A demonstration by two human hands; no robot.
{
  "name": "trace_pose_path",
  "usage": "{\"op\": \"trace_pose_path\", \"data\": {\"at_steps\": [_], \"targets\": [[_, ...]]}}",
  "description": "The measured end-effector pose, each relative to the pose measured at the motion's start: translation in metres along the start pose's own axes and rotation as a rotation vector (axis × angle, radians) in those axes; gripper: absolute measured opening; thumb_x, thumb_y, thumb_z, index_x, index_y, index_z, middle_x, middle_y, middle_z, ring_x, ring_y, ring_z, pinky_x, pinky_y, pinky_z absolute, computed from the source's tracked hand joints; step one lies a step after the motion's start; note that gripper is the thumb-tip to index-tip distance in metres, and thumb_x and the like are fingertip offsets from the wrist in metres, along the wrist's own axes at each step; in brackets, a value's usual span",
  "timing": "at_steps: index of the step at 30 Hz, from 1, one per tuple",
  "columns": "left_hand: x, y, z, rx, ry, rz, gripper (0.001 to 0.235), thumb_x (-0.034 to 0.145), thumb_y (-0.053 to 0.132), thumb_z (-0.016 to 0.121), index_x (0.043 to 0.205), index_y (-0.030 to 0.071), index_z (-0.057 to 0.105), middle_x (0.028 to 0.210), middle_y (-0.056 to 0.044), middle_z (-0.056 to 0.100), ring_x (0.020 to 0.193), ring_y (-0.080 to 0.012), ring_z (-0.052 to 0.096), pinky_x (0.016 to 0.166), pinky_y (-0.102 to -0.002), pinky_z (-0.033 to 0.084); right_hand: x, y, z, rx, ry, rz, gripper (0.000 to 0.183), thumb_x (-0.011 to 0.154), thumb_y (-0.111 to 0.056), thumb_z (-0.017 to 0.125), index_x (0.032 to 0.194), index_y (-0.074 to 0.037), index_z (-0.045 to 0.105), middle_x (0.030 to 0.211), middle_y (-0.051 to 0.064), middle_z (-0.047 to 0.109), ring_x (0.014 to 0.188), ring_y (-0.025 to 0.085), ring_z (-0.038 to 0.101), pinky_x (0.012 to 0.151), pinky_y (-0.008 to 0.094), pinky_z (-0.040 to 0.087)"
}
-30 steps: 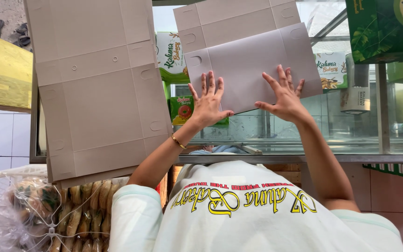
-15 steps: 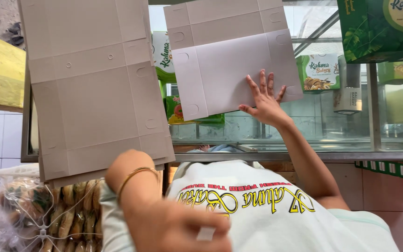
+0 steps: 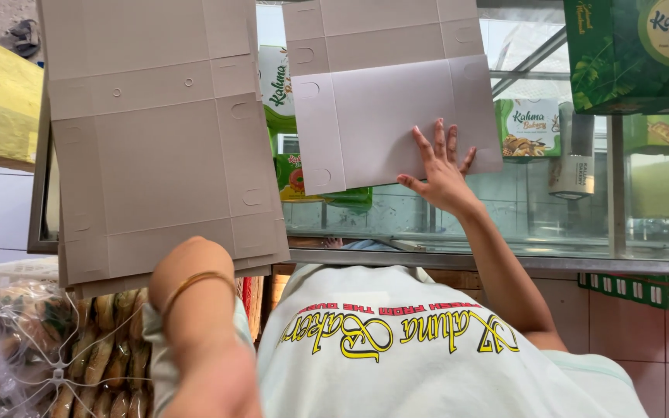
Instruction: Assembling flat cardboard templates into 3D bakery boxes.
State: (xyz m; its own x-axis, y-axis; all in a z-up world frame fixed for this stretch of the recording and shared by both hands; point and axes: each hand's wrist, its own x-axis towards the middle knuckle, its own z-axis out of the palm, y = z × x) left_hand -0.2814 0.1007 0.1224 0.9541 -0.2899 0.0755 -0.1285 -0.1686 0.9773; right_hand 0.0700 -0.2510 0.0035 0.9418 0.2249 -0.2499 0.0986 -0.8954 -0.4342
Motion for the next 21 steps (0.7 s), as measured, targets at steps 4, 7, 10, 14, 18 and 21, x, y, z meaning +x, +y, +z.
{"op": "trace_pose_path", "data": {"at_steps": [4, 7, 10, 14, 18, 21], "targets": [[0.185, -0.023, 0.025, 0.017, 0.112, -0.131, 0.027, 0.076, 0.016, 0.084, 0.099, 0.003, 0.077, 0.083, -0.006, 0.077, 0.072, -0.0194, 0.075, 0.061, -0.036, 0.061, -0.009, -0.012, 0.008, -0.04, -0.015, 0.045, 0.104, 0.084, -0.068, 0.065, 0.165, -0.032, 0.01, 0.171, 0.014, -0.016, 0.155, 0.036, -0.022, 0.113, 0.074, -0.016], [0.313, -0.023, 0.015, 0.63, -0.301, 0.492, 0.057, 0.108, 0.047, 0.055, 0.146, 0.005, 0.048, 0.154, -0.02, 0.05, 0.146, -0.0355, 0.045, 0.125, -0.06, 0.029, -0.018, -0.016, 0.013, -0.082, 0.003, 0.08, 0.102, 0.084, -0.066, 0.063, 0.165, -0.035, 0.011, 0.173, 0.012, -0.013, 0.158, 0.036, -0.017, 0.114, 0.075, -0.01], [0.347, -0.081, 0.012, 0.977, -0.487, 0.0, 0.09, 0.097, 0.06, 0.046, 0.164, 0.012, 0.01, 0.169, -0.027, -0.003, 0.148, -0.0479, -0.011, 0.109, -0.075, -0.004, -0.02, -0.016, 0.015, -0.064, 0.004, 0.053, 0.1, 0.086, -0.072, 0.056, 0.165, -0.033, 0.008, 0.171, 0.013, -0.014, 0.157, 0.038, -0.017, 0.112, 0.076, -0.008], [0.363, -0.141, -0.004, 1.1, -0.424, -0.217, 0.107, 0.093, 0.077, 0.041, 0.165, 0.015, -0.01, 0.166, -0.023, -0.027, 0.149, -0.0376, -0.032, 0.112, -0.076, -0.016, -0.024, -0.013, 0.021, -0.135, 0.014, 0.033, 0.096, 0.089, -0.078, 0.044, 0.165, -0.033, 0.007, 0.172, 0.013, -0.014, 0.157, 0.036, -0.018, 0.113, 0.076, -0.009], [0.369, -0.147, -0.011, 1.054, -0.496, -0.225, 0.127, 0.08, 0.089, 0.047, 0.164, 0.013, -0.01, 0.162, -0.03, -0.028, 0.148, -0.0427, -0.032, 0.106, -0.078, -0.018, -0.021, -0.001, 0.022, -0.117, 0.01, -0.007, 0.086, 0.097, -0.065, 0.044, 0.166, -0.03, 0.006, 0.171, 0.015, -0.019, 0.155, 0.037, -0.023, 0.111, 0.076, -0.011], [0.367, -0.142, -0.007, 1.061, -0.446, -0.214, 0.128, 0.078, 0.088, 0.052, 0.164, 0.014, -0.008, 0.164, -0.029, -0.025, 0.15, -0.0418, -0.029, 0.108, -0.078, -0.016, -0.02, -0.004, 0.01, -0.058, -0.067, -0.018, 0.083, 0.097, -0.056, 0.046, 0.165, -0.031, 0.005, 0.171, 0.013, -0.02, 0.156, 0.034, -0.024, 0.112, 0.076, -0.01]]}}
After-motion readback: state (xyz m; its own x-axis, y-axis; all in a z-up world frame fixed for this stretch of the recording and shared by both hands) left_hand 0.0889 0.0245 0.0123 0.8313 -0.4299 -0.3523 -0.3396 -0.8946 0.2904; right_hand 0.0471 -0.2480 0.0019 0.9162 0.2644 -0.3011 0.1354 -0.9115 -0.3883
